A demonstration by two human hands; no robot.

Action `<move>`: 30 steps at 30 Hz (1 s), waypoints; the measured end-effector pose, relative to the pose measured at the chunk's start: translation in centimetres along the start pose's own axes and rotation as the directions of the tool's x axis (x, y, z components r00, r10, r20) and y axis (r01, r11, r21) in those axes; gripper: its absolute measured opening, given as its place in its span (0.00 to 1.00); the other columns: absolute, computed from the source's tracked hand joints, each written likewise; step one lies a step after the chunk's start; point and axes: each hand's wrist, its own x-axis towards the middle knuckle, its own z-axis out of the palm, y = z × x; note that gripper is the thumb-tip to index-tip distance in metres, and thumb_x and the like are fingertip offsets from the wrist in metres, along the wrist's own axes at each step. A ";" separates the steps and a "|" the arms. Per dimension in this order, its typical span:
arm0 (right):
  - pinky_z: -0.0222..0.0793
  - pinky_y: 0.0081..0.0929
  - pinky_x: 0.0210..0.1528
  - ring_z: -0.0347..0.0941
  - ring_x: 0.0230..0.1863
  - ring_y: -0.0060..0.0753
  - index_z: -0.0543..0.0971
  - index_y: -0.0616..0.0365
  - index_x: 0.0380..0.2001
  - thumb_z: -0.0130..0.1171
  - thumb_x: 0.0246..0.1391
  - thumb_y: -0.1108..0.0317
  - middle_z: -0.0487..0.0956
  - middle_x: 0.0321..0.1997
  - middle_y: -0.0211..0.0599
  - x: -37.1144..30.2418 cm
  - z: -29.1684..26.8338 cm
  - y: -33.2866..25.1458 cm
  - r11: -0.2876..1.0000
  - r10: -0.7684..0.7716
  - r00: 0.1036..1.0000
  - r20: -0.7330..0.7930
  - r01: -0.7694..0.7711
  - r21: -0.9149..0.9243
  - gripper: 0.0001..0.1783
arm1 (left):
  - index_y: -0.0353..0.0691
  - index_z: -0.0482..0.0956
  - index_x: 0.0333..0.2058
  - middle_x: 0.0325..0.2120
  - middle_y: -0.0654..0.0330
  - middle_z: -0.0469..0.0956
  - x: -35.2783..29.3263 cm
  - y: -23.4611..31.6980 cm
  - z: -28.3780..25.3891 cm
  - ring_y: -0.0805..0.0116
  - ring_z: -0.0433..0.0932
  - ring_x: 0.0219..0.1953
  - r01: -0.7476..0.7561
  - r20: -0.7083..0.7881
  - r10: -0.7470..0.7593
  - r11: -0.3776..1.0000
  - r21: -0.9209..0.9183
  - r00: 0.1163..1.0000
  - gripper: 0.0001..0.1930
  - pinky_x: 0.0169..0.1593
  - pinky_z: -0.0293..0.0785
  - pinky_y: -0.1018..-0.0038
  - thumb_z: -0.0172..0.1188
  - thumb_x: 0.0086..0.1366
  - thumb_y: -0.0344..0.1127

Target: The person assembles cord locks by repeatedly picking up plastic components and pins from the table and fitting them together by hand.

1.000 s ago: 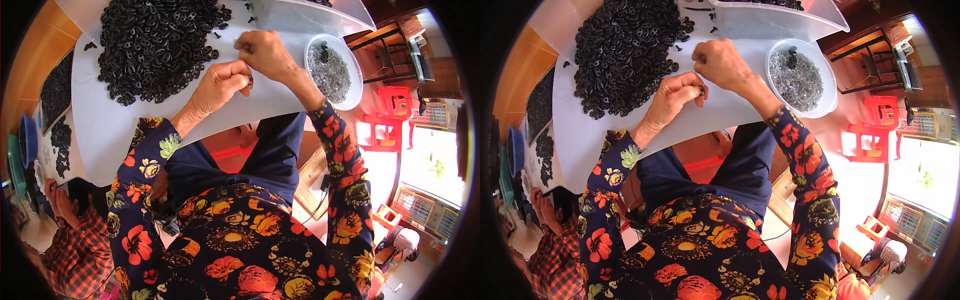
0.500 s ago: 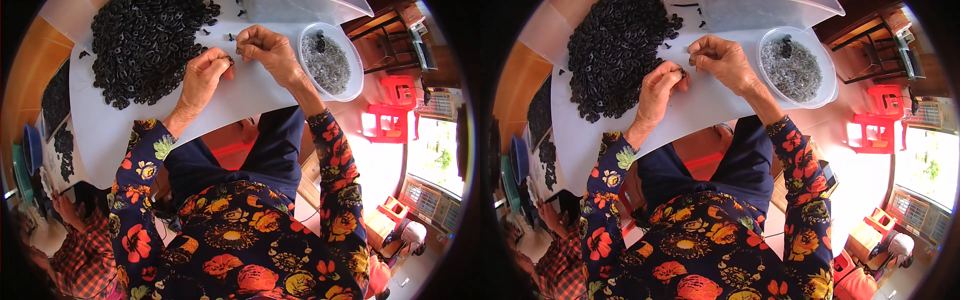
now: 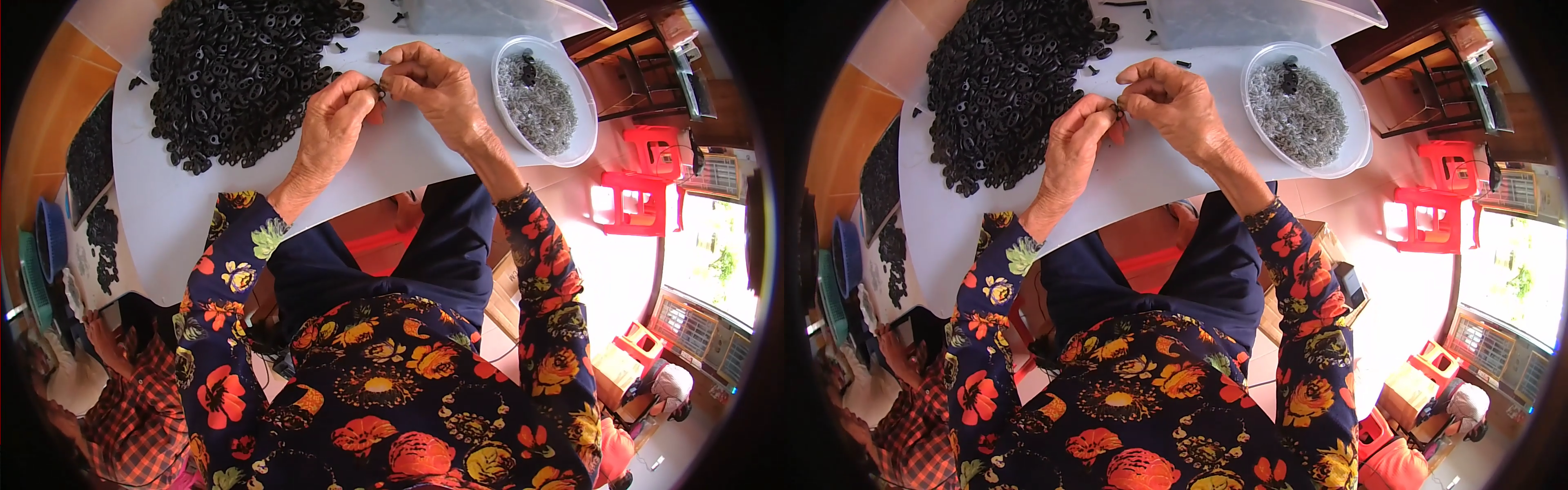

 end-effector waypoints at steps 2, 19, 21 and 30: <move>0.71 0.19 0.41 0.74 0.35 0.18 0.75 0.63 0.43 0.57 0.54 0.74 0.79 0.33 0.33 0.1 0.4 0.3 0.998 -0.057 0.998 -0.017 0.058 0.016 0.12 | 0.35 0.73 0.28 0.20 0.68 0.72 0.1 -0.2 -0.1 0.82 0.67 0.25 -0.007 -0.010 0.008 1.000 0.019 1.000 0.07 0.30 0.66 0.82 0.49 0.62 0.30; 0.64 0.19 0.26 0.66 0.24 0.15 0.80 0.63 0.30 0.59 0.56 0.62 0.75 0.21 0.27 0.7 0.8 0.0 0.937 -0.051 0.998 -0.033 0.036 -0.349 0.13 | 0.34 0.74 0.30 0.21 0.68 0.73 0.1 -0.7 -0.3 0.84 0.68 0.24 -0.072 -0.040 0.073 0.997 0.021 0.997 0.04 0.30 0.66 0.84 0.52 0.61 0.29; 0.64 0.19 0.25 0.66 0.23 0.15 0.80 0.63 0.30 0.58 0.57 0.62 0.75 0.20 0.27 0.8 0.8 -0.4 0.928 -0.058 0.998 -0.033 0.042 -0.371 0.13 | 0.35 0.74 0.29 0.21 0.68 0.74 0.2 -0.6 -0.3 0.84 0.69 0.24 -0.031 -0.045 0.031 1.000 0.002 0.999 0.04 0.30 0.66 0.84 0.52 0.60 0.28; 0.67 0.19 0.29 0.68 0.24 0.16 0.80 0.64 0.31 0.58 0.56 0.65 0.76 0.22 0.28 1.5 0.4 0.0 0.989 -0.060 0.997 0.046 0.066 -0.133 0.12 | 0.35 0.74 0.28 0.21 0.67 0.75 0.4 -0.9 -0.3 0.84 0.68 0.24 -0.031 -0.063 0.027 0.998 -0.061 0.998 0.05 0.29 0.65 0.84 0.51 0.61 0.29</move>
